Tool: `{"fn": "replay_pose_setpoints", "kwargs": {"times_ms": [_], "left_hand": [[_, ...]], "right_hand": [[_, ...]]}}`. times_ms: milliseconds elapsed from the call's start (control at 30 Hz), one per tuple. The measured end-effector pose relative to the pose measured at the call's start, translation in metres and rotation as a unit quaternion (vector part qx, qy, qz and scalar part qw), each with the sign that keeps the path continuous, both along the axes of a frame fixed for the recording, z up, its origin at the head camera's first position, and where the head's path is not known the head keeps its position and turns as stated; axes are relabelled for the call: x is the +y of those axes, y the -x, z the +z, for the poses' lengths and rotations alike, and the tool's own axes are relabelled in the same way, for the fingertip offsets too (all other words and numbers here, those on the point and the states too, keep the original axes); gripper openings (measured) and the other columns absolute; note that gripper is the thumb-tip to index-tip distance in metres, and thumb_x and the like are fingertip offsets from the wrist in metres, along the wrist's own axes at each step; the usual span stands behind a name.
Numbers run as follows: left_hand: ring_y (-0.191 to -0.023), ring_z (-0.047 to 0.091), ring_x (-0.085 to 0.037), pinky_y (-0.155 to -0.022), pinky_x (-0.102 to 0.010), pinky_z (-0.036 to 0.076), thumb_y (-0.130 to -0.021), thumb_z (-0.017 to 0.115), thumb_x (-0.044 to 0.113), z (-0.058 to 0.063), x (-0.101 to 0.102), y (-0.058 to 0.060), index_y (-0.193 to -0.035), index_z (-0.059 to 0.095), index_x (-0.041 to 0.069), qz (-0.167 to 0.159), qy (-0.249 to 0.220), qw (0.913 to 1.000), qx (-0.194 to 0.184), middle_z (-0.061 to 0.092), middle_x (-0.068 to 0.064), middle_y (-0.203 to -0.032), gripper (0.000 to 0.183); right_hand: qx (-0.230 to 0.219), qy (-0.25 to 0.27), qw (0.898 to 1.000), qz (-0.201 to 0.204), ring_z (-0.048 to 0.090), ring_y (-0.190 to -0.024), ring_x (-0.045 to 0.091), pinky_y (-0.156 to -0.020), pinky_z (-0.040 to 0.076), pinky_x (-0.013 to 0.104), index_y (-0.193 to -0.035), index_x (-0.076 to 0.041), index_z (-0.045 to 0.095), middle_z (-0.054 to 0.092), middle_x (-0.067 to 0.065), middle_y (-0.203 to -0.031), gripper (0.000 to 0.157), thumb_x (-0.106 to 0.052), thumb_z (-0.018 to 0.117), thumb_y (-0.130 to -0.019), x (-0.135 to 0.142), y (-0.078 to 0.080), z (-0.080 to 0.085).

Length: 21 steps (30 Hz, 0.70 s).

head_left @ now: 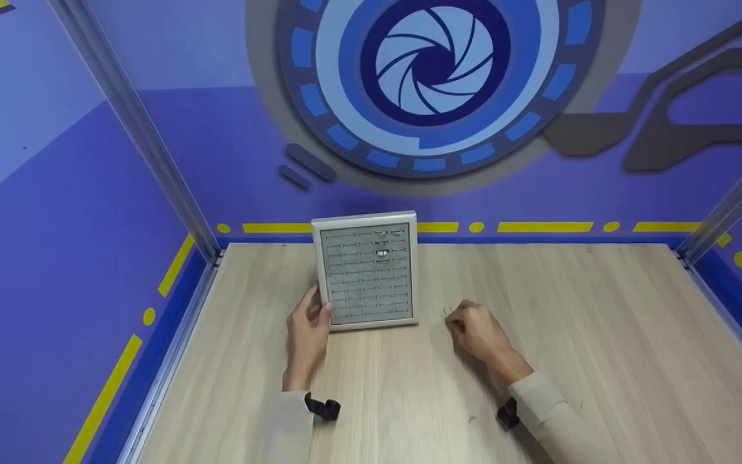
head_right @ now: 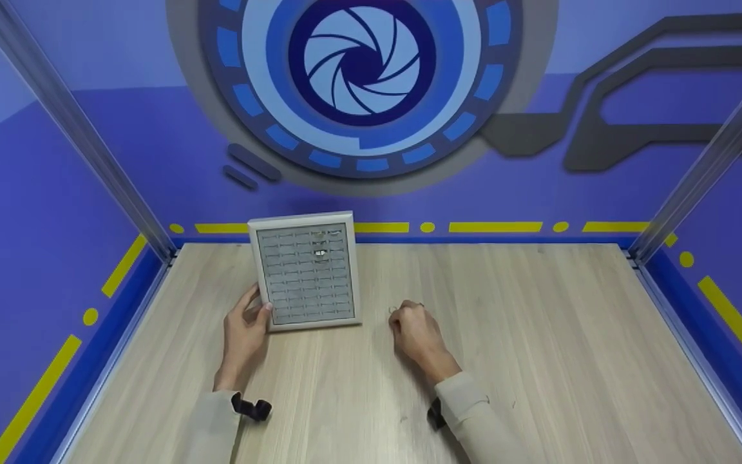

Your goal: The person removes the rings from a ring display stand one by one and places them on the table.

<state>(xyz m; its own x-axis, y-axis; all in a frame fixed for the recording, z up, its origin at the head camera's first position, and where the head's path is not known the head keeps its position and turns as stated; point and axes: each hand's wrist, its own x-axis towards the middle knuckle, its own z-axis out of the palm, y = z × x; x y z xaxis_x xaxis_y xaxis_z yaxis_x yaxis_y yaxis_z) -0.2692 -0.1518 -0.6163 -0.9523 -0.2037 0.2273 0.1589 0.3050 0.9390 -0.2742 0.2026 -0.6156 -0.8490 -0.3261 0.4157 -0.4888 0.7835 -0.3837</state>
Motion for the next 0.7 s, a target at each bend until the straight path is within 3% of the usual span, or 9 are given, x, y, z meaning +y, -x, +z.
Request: {"fn": "replay_pose_setpoints", "kwargs": {"times_ms": [433, 700], "left_hand": [[-0.136, 0.064, -0.033, -0.113, -0.041, 0.058, -0.106, 0.067, 0.01, 0.001, -0.001, 0.002, -0.159, 0.051, 0.012, 0.002, -0.005, 1.0, -0.008, 0.058, -0.015, -0.157, 0.055], [-0.137, 0.064, -0.034, -0.114, -0.044, 0.057, -0.106, 0.065, 0.007, -0.001, 0.0, 0.001, -0.16, 0.049, 0.007, -0.006, -0.013, 0.9999, 0.005, 0.057, -0.016, -0.158, 0.056]], "right_hand": [[-0.003, 0.002, 1.0, 0.003, 0.071, -0.079, 0.022, -0.067, 0.066, 0.037, -0.091, -0.002, 0.083, 0.072, 0.009, -0.087, 0.009, 0.006, 0.081, -0.088, 0.0, 0.003, 0.002], [-0.006, 0.006, 1.0, -0.003, 0.068, -0.076, 0.018, -0.064, 0.064, 0.035, -0.093, -0.001, 0.082, 0.071, 0.008, -0.086, 0.008, 0.005, 0.079, -0.089, -0.003, 0.004, 0.011]]}}
